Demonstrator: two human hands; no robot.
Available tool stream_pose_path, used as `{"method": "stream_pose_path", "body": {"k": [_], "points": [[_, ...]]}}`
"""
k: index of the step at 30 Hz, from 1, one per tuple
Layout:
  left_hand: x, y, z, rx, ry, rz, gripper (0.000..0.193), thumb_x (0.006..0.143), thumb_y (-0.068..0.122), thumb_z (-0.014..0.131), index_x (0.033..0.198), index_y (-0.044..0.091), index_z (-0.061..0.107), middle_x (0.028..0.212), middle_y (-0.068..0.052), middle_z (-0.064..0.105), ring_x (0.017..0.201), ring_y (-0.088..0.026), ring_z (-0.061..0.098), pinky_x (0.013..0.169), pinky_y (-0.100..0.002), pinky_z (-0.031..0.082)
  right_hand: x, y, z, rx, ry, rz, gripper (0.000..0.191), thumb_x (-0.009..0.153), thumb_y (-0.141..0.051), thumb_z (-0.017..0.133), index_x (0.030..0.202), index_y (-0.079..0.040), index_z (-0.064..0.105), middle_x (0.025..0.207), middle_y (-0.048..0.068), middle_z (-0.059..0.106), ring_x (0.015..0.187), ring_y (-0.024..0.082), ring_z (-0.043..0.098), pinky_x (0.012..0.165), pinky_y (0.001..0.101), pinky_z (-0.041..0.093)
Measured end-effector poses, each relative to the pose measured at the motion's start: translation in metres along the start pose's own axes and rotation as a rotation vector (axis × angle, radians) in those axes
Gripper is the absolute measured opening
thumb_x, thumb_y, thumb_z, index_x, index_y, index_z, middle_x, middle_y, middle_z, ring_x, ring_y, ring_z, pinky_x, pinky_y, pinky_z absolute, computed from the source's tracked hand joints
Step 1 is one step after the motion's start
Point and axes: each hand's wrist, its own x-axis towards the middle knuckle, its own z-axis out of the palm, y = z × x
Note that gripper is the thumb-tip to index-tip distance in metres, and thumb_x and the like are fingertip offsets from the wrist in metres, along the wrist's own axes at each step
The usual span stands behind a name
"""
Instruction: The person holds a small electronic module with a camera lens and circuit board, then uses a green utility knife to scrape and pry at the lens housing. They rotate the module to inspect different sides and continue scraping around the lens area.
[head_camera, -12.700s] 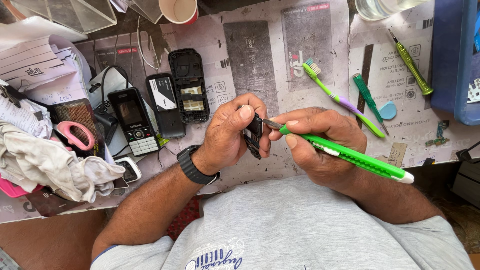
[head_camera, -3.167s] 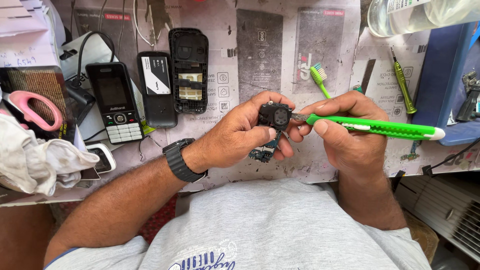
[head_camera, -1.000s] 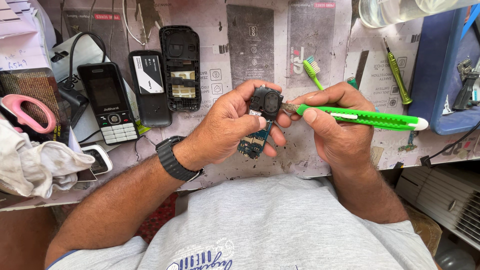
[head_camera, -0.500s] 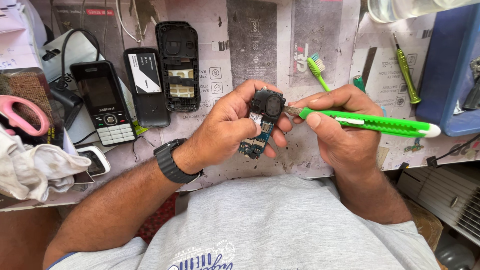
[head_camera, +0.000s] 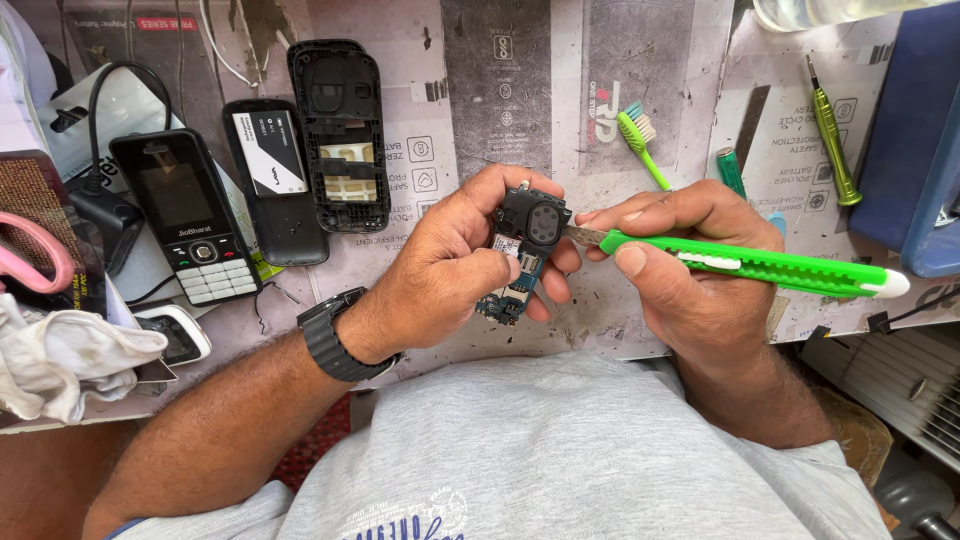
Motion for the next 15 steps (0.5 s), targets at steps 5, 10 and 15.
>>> {"method": "stream_pose_path", "body": {"k": [5,10,15], "points": [[-0.0002,-0.0018,-0.0002,-0.024,-0.014,0.009,0.054,0.093,-0.008,0.040,0.145,0.005,0.042,0.117,-0.017,0.067,0.101,-0.020,0.072,0.084,-0.039,0.067,0.0001,0.0007,0.0003,0.005,0.005,0.007,0.011,0.104,0.002,0.067,0.111,0.006,0.059,0.110,0.031,0.071,0.097,0.028,0.076,0.090,0.0387,0.066],[-0.0003,-0.0018,-0.0009,-0.024,-0.011,0.006,0.054,0.091,-0.008,0.039,0.144,0.005,0.043,0.117,-0.017,0.067,0.101,-0.020,0.072,0.083,-0.038,0.067,0.0022,0.0020,0.0005,0.010,-0.003,-0.004,0.011,0.103,0.002,0.066,0.110,0.006,0.059,0.109,0.031,0.071,0.096,0.028,0.077,0.088,0.0386,0.067],[-0.0006,-0.0016,-0.0003,-0.023,-0.009,-0.001,0.053,0.093,-0.008,0.040,0.144,0.005,0.043,0.116,-0.016,0.067,0.100,-0.020,0.072,0.083,-0.038,0.067,0.0016,0.0028,0.0000,0.000,0.000,-0.003,0.011,0.103,0.002,0.067,0.110,0.006,0.059,0.108,0.031,0.071,0.097,0.028,0.076,0.088,0.0384,0.067]]}}
